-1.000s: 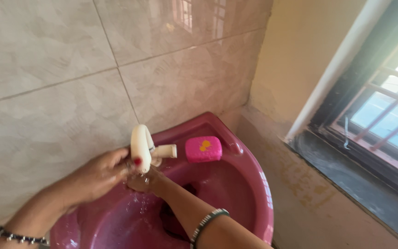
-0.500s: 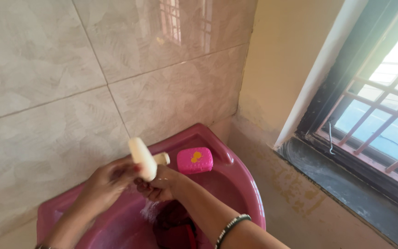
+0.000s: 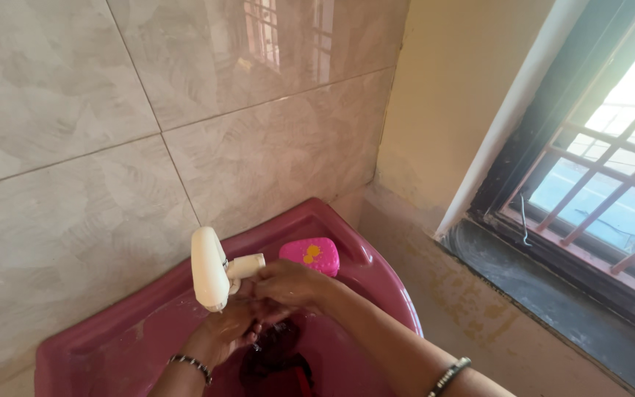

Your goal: The person washes a red cloth in a pink sink, wrings it out, and then uses it to wipe the window frame and adjacent wall. The person moves from the sink to the window area to perform the wiping.

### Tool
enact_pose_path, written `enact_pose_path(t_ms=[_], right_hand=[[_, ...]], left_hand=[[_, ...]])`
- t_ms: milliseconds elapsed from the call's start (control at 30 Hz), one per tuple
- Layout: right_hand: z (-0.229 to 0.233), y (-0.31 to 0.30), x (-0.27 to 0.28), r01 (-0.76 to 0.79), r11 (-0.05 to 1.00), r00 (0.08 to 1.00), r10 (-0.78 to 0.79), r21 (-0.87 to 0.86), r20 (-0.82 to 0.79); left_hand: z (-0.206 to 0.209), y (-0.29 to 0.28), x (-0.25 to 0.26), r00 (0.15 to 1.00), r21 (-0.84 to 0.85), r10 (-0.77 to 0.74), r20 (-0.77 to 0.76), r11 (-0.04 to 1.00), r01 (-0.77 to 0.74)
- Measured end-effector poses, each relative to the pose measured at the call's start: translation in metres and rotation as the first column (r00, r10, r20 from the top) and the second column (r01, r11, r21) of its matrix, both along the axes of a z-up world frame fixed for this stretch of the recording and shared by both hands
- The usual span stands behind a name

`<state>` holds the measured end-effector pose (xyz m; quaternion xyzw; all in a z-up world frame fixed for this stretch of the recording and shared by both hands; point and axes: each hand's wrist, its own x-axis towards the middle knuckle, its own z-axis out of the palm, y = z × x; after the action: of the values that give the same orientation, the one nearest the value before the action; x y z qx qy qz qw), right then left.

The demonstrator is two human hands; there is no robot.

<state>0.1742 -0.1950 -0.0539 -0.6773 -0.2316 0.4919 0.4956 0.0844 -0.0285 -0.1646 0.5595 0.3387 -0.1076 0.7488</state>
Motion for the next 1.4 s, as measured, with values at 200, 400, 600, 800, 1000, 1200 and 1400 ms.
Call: enact_pose_path(t_ms=[200,400,600,800,1000,1200,1400], right_hand=[[-0.071,-0.01,-0.007,-0.202,0.903,0.967,0.245,-0.379,0.067],[-0.09,-0.003,-0.047,-0.086,0.566,0.652,0.654,-0.82,0.383],[-0.094,0.004,-0.075,-0.056,0.679,0.697,0.552,-0.732,0.458],[-0.057,0.049,-0.063,0.108,0.975,0.994,-0.11,-0.195,0.001],[-0.062,0.072,-0.051,0.52,0.844,0.738,-0.365,0.133,-0.568],[-0.037,0.065,-0.038,0.557,0.813,0.74,-0.396,0.167,-0.543],[-0.005,0.011,-0.037,0.203,0.968,0.978,-0.207,0.15,0.005]], left_hand=[[0.005,0.001,0.026,0.583,0.322,-0.669,-0.461,0.486,0.813],[0.027,0.002,0.007,0.469,0.448,-0.777,-0.419,0.273,0.851],[0.04,0.016,-0.014,0.544,0.474,-0.786,-0.293,0.375,0.797],[0.083,0.022,-0.039,0.737,0.469,-0.479,-0.476,0.571,0.674],[0.091,0.028,-0.05,0.911,0.562,-0.396,-0.113,0.731,0.387],[0.058,0.008,-0.046,0.954,0.671,-0.242,0.18,0.739,0.061],[0.119,0.01,-0.058,0.972,0.881,-0.233,-0.01,0.459,0.12]])
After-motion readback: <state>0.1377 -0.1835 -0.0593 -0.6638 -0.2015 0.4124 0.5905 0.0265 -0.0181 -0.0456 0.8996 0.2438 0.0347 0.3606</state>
